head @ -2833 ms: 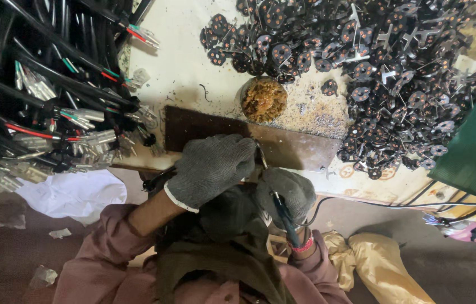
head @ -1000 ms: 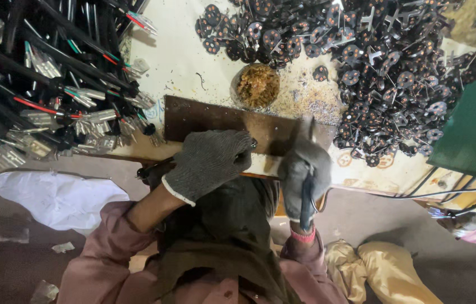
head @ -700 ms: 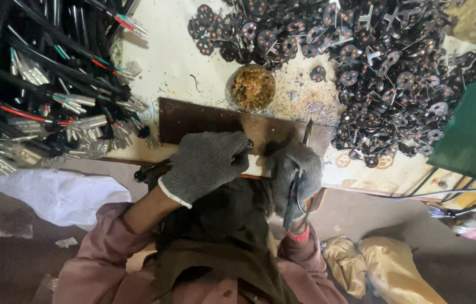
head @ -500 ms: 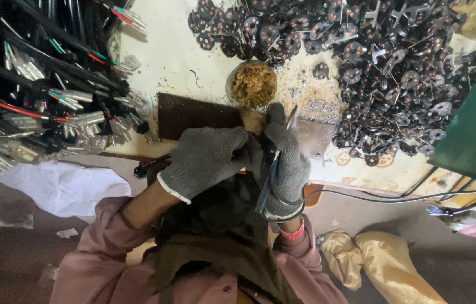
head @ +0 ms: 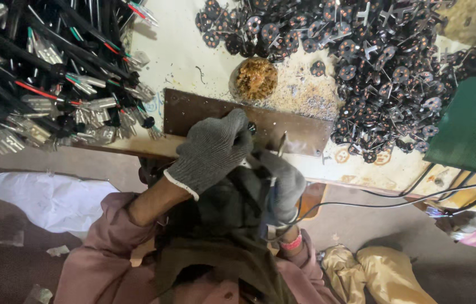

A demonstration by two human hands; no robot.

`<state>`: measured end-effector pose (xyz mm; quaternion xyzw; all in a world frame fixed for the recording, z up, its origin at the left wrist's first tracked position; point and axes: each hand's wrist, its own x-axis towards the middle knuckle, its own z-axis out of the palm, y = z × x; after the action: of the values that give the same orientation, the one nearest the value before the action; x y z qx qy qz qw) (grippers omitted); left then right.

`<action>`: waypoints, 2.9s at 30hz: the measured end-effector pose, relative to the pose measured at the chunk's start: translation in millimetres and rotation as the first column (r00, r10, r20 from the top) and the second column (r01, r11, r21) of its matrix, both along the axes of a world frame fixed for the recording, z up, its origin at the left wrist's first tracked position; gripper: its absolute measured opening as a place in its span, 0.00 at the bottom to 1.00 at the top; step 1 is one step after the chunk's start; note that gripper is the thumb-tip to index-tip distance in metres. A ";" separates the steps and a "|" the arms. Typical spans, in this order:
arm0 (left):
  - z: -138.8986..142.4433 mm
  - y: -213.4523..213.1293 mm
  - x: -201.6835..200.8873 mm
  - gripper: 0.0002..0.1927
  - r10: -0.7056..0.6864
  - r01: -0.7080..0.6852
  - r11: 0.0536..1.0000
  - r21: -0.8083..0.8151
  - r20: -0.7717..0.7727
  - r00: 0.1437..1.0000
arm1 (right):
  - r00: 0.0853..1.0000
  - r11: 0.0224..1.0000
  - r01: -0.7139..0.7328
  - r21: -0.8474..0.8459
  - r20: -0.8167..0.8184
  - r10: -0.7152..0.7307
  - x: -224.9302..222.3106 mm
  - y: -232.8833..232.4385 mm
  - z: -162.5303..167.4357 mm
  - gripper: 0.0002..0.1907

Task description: The person solders electrical wires to metal plug connectors at a workbench. Holding a wire in one hand and a soldering iron in the other, they tin the wire ends, solder them into connector terminals, and place finished connectors with a large pile of completed parts on the bench.

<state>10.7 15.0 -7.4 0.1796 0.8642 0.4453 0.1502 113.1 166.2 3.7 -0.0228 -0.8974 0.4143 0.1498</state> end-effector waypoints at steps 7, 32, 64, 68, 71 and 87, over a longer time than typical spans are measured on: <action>0.3 2.4 1.4 0.09 0.009 -0.010 1.000 0.017 0.066 0.998 | 1.000 0.999 -0.001 0.036 -0.001 0.001 9.0 -11.9 -16.4 0.19; 17.2 -31.2 18.4 0.08 -0.050 -0.028 0.944 0.328 0.227 0.973 | 0.966 0.961 0.135 -0.239 0.248 -0.074 -6.0 0.4 13.4 0.19; 17.1 -36.2 22.1 0.06 -0.104 -0.080 0.908 0.411 0.407 0.907 | 0.982 0.974 0.059 -0.220 0.186 -0.017 -6.8 7.6 11.6 0.27; 17.9 -31.5 28.1 0.06 -0.015 -0.215 0.920 0.328 0.578 0.816 | 0.967 0.921 0.132 -0.366 0.252 -0.039 -3.1 4.4 7.8 0.26; 15.8 -26.4 34.6 0.06 -0.001 -0.223 0.924 0.312 0.585 0.811 | 0.952 0.863 0.224 -0.453 0.291 -0.094 4.8 2.3 2.6 0.25; 34.5 -24.7 -41.7 0.08 0.152 -0.160 0.987 -0.015 -0.231 0.961 | 0.945 0.952 0.303 0.048 0.113 -0.307 5.4 21.8 -20.5 0.14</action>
<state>-31.0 -9.8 27.1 0.1587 0.8945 0.4176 0.0168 118.5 188.0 -16.9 -0.1836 -0.8966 0.3705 0.1586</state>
